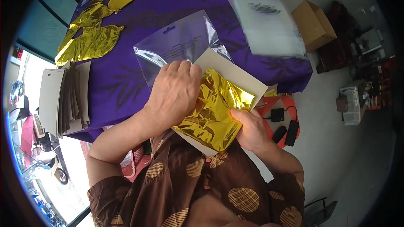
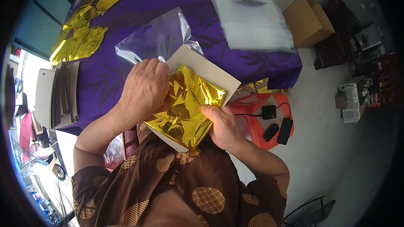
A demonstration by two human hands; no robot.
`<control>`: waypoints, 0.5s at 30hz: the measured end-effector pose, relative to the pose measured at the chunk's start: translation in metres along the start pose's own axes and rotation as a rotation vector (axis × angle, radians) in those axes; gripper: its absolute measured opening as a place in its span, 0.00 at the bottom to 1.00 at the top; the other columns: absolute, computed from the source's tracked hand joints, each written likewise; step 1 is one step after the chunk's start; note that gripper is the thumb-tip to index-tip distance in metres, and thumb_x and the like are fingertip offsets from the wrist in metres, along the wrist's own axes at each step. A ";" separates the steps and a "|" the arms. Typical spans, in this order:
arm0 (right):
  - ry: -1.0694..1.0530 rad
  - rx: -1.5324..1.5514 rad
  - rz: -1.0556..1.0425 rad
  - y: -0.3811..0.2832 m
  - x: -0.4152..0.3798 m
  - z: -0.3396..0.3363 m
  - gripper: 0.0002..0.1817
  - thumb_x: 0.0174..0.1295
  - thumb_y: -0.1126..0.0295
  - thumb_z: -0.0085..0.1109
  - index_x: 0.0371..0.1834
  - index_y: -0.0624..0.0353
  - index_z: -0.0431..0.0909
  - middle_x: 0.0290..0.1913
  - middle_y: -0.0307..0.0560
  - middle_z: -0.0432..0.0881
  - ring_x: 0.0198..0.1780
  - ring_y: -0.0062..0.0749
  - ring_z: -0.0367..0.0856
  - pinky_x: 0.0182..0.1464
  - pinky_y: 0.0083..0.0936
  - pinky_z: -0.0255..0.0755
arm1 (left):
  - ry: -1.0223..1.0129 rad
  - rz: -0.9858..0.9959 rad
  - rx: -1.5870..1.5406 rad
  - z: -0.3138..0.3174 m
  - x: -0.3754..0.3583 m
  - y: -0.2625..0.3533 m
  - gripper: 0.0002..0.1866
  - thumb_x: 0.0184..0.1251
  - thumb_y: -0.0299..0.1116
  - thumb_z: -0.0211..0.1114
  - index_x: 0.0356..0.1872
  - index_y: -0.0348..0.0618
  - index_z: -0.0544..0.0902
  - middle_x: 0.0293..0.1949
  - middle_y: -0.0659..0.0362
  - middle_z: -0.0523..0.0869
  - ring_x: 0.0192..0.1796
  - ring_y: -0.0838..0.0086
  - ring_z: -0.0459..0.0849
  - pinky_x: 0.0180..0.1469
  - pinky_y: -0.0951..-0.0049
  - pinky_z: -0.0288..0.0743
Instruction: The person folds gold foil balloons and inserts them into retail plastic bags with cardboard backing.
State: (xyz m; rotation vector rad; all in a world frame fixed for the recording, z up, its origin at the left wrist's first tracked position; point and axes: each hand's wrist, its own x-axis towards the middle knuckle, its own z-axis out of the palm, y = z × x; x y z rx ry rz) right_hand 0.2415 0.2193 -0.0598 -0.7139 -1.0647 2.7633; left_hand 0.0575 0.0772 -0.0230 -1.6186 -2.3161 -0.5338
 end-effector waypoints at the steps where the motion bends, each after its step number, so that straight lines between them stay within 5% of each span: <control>1: -0.010 0.003 -0.008 0.000 0.000 0.001 0.20 0.72 0.74 0.50 0.66 0.66 0.71 0.60 0.48 0.80 0.59 0.34 0.82 0.64 0.34 0.76 | -0.014 0.000 -0.006 -0.001 -0.003 -0.001 0.07 0.57 0.24 0.63 0.33 0.37 0.73 0.30 0.52 0.77 0.34 0.55 0.78 0.40 0.59 0.73; 7: 0.003 -0.024 -0.036 0.000 0.003 -0.008 0.24 0.73 0.74 0.45 0.71 0.68 0.66 0.65 0.53 0.78 0.64 0.39 0.80 0.68 0.38 0.73 | -0.016 -0.072 0.006 -0.007 -0.023 -0.019 0.08 0.57 0.23 0.63 0.33 0.38 0.72 0.30 0.51 0.76 0.35 0.53 0.79 0.41 0.57 0.73; 9: -0.037 -0.382 -0.129 0.003 0.005 -0.014 0.23 0.73 0.74 0.45 0.70 0.68 0.67 0.64 0.53 0.78 0.64 0.39 0.80 0.68 0.38 0.73 | -0.030 -0.098 -0.012 -0.011 -0.028 -0.021 0.08 0.58 0.22 0.63 0.34 0.38 0.72 0.31 0.50 0.77 0.36 0.53 0.79 0.41 0.56 0.73; 11: -0.040 -0.345 -0.128 0.002 0.006 -0.011 0.20 0.72 0.74 0.49 0.65 0.67 0.71 0.60 0.52 0.81 0.60 0.38 0.82 0.64 0.36 0.75 | -0.027 -0.113 -0.031 -0.012 -0.034 -0.022 0.08 0.58 0.22 0.64 0.34 0.38 0.72 0.31 0.50 0.77 0.36 0.52 0.79 0.41 0.56 0.73; 13: 0.002 0.087 -0.025 -0.002 0.007 0.002 0.12 0.70 0.76 0.56 0.55 0.65 0.79 0.52 0.51 0.85 0.52 0.37 0.85 0.58 0.33 0.79 | -0.010 -0.129 -0.043 -0.019 -0.038 -0.017 0.09 0.58 0.21 0.64 0.34 0.38 0.72 0.31 0.50 0.77 0.35 0.52 0.79 0.40 0.56 0.72; 15: 0.104 -0.168 -0.153 0.015 0.018 -0.013 0.14 0.65 0.79 0.61 0.54 0.63 0.80 0.52 0.53 0.85 0.50 0.40 0.85 0.57 0.33 0.79 | 0.007 -0.143 -0.049 -0.024 -0.044 -0.012 0.09 0.57 0.20 0.64 0.34 0.38 0.71 0.31 0.50 0.76 0.35 0.53 0.78 0.40 0.56 0.72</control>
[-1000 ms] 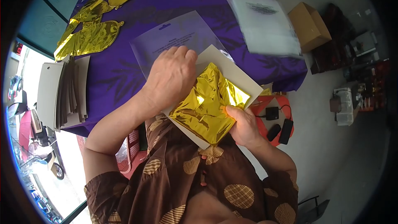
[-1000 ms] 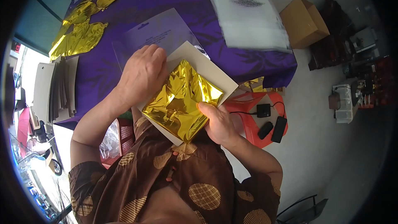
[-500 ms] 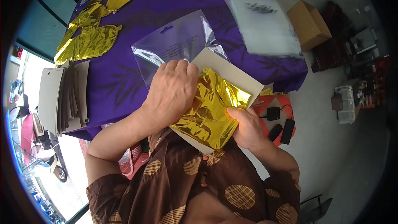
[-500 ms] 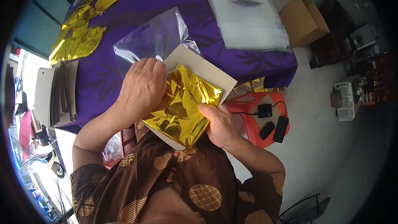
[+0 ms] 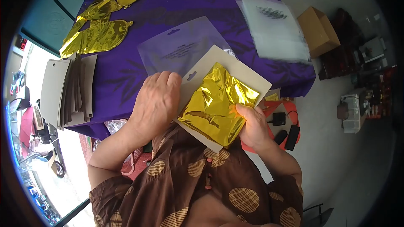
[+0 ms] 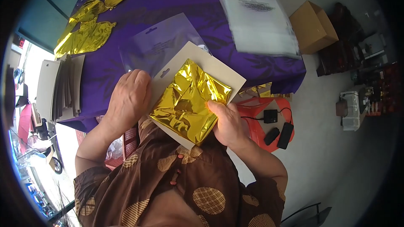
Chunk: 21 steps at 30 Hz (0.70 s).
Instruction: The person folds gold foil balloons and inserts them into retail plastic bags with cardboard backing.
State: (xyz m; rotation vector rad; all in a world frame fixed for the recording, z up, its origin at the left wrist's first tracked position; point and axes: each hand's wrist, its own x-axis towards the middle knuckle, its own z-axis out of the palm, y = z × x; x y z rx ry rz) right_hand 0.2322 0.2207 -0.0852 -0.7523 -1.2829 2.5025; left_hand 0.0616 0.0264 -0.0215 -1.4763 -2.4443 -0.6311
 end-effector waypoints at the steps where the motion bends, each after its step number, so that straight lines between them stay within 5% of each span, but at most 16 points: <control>1: 0.015 -0.053 -0.026 0.006 0.002 -0.006 0.16 0.63 0.80 0.63 0.54 0.63 0.80 0.52 0.54 0.85 0.50 0.42 0.85 0.56 0.34 0.78 | 0.009 -0.006 0.001 -0.001 -0.004 0.002 0.10 0.56 0.19 0.64 0.34 0.37 0.71 0.31 0.50 0.76 0.36 0.53 0.78 0.40 0.56 0.72; 6: 0.016 -0.085 -0.032 0.019 0.006 -0.013 0.22 0.56 0.82 0.68 0.56 0.62 0.80 0.51 0.54 0.86 0.48 0.46 0.84 0.56 0.34 0.76 | 0.058 -0.003 0.009 -0.002 -0.011 0.002 0.10 0.54 0.19 0.64 0.34 0.38 0.71 0.32 0.50 0.75 0.36 0.54 0.77 0.42 0.57 0.71; 11: -0.021 -0.166 0.044 0.017 0.001 -0.016 0.15 0.65 0.76 0.62 0.55 0.63 0.80 0.49 0.48 0.86 0.47 0.34 0.83 0.53 0.29 0.76 | 0.054 0.014 -0.010 -0.001 -0.018 -0.006 0.10 0.52 0.19 0.65 0.32 0.37 0.73 0.35 0.50 0.75 0.38 0.54 0.75 0.43 0.58 0.70; 14: -0.093 -0.152 0.127 -0.005 -0.007 0.006 0.13 0.72 0.68 0.54 0.51 0.64 0.80 0.42 0.43 0.86 0.37 0.25 0.83 0.40 0.25 0.76 | -0.030 0.002 -0.007 -0.006 -0.021 -0.010 0.09 0.52 0.20 0.66 0.31 0.37 0.74 0.36 0.49 0.75 0.38 0.54 0.74 0.43 0.58 0.69; 17: -0.210 -0.265 0.164 -0.010 -0.005 -0.005 0.16 0.74 0.65 0.49 0.53 0.66 0.77 0.42 0.45 0.85 0.35 0.25 0.83 0.36 0.25 0.77 | -0.133 -0.035 -0.065 -0.018 -0.015 -0.011 0.07 0.54 0.22 0.65 0.30 0.34 0.75 0.46 0.44 0.80 0.49 0.48 0.79 0.53 0.56 0.73; 20: -0.261 -0.173 0.220 -0.013 -0.001 -0.011 0.20 0.74 0.68 0.47 0.64 0.67 0.72 0.50 0.52 0.85 0.42 0.30 0.87 0.40 0.26 0.81 | -0.017 0.126 -0.083 -0.013 -0.008 -0.019 0.05 0.56 0.22 0.64 0.29 0.31 0.76 0.59 0.37 0.80 0.65 0.39 0.75 0.67 0.49 0.70; 21: -0.283 -0.189 0.219 -0.016 0.000 -0.010 0.20 0.75 0.67 0.47 0.64 0.67 0.72 0.49 0.51 0.86 0.37 0.28 0.87 0.33 0.23 0.79 | -0.044 0.102 -0.089 -0.009 -0.009 -0.021 0.06 0.56 0.23 0.64 0.31 0.30 0.76 0.61 0.35 0.78 0.68 0.38 0.73 0.70 0.47 0.66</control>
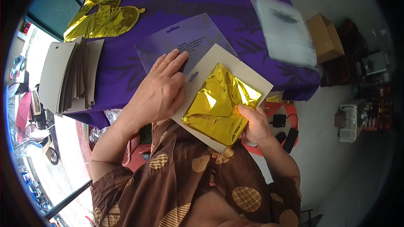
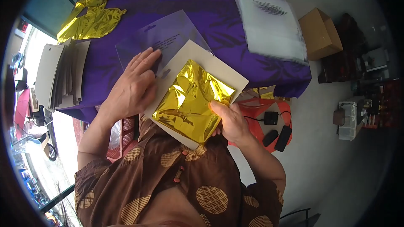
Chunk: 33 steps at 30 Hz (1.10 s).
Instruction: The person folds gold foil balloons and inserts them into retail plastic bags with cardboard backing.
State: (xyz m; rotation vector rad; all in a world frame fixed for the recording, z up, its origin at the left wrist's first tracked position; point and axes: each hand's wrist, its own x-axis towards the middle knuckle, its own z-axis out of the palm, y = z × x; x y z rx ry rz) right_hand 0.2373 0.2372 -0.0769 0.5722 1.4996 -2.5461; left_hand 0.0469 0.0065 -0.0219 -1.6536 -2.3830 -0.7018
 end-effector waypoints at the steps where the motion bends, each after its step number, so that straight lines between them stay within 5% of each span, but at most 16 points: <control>1: -0.020 -0.018 -0.002 -0.003 0.000 0.001 0.20 0.75 0.66 0.46 0.64 0.67 0.71 0.48 0.51 0.86 0.33 0.27 0.86 0.26 0.21 0.77 | -0.025 -0.023 -0.007 0.004 -0.002 -0.002 0.08 0.56 0.24 0.64 0.33 0.28 0.77 0.63 0.33 0.76 0.70 0.37 0.70 0.73 0.45 0.63; 4: 0.048 -0.014 0.000 -0.009 0.000 0.012 0.20 0.75 0.64 0.46 0.63 0.66 0.71 0.44 0.50 0.86 0.24 0.23 0.83 0.14 0.17 0.65 | -0.028 -0.075 -0.017 0.007 -0.001 -0.002 0.10 0.57 0.25 0.64 0.35 0.26 0.78 0.63 0.31 0.75 0.71 0.36 0.69 0.75 0.43 0.61; 17: 0.120 0.007 0.015 -0.017 -0.014 0.015 0.20 0.75 0.64 0.46 0.59 0.69 0.72 0.40 0.52 0.86 0.19 0.22 0.78 0.13 0.17 0.61 | 0.007 -0.178 0.223 0.016 -0.002 0.023 0.08 0.61 0.23 0.63 0.36 0.29 0.74 0.65 0.30 0.75 0.70 0.34 0.71 0.71 0.42 0.65; 33: 0.184 -0.023 -0.002 -0.022 -0.012 0.024 0.17 0.74 0.64 0.49 0.53 0.69 0.76 0.33 0.48 0.85 0.17 0.19 0.76 0.12 0.16 0.61 | 0.029 -0.127 0.130 0.005 -0.018 0.026 0.09 0.58 0.23 0.62 0.36 0.27 0.76 0.60 0.30 0.78 0.69 0.37 0.73 0.70 0.44 0.67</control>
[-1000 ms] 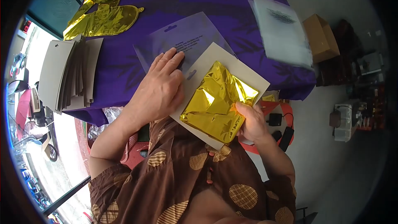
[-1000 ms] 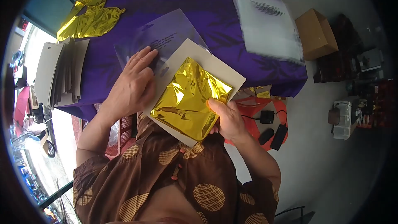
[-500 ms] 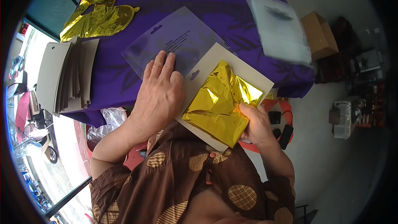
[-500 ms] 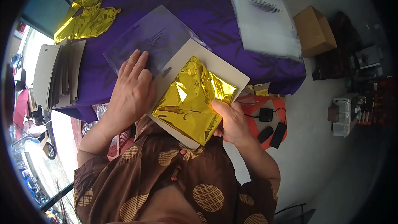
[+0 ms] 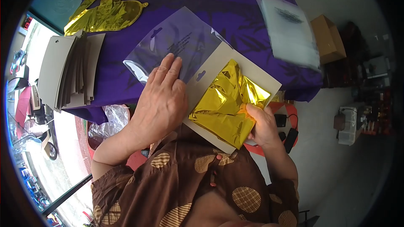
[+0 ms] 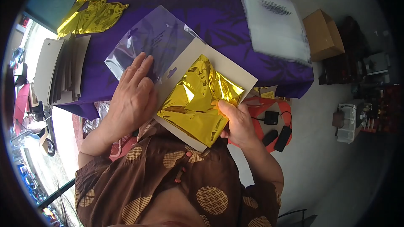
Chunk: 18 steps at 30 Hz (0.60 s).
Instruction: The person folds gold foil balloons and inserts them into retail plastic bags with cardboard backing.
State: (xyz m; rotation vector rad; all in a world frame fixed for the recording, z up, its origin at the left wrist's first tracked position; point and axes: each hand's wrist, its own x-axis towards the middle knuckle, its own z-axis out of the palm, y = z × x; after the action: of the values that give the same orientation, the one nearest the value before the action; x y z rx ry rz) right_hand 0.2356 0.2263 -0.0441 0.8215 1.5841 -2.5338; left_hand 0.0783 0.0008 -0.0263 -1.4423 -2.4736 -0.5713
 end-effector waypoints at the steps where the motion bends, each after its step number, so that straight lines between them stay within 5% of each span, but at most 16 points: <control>1: 0.016 0.002 -0.004 0.000 0.000 0.001 0.17 0.74 0.64 0.49 0.53 0.69 0.76 0.33 0.48 0.85 0.17 0.19 0.76 0.12 0.16 0.61 | -0.004 -0.008 -0.007 0.001 -0.001 0.000 0.09 0.57 0.23 0.62 0.36 0.27 0.76 0.60 0.31 0.78 0.69 0.37 0.73 0.70 0.44 0.67; 18: -0.022 0.023 -0.007 0.011 0.004 -0.002 0.16 0.75 0.65 0.48 0.54 0.67 0.76 0.35 0.49 0.86 0.16 0.20 0.76 0.11 0.16 0.63 | -0.052 -0.020 -0.090 -0.008 -0.008 0.006 0.08 0.57 0.23 0.64 0.33 0.28 0.76 0.63 0.29 0.75 0.71 0.36 0.70 0.70 0.44 0.66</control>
State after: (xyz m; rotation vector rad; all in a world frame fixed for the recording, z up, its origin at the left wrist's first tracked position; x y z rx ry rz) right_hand 0.2368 0.2235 -0.0556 0.7887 1.5567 -2.5619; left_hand 0.0878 -0.0060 -0.0208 -1.4843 -2.5360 -0.6646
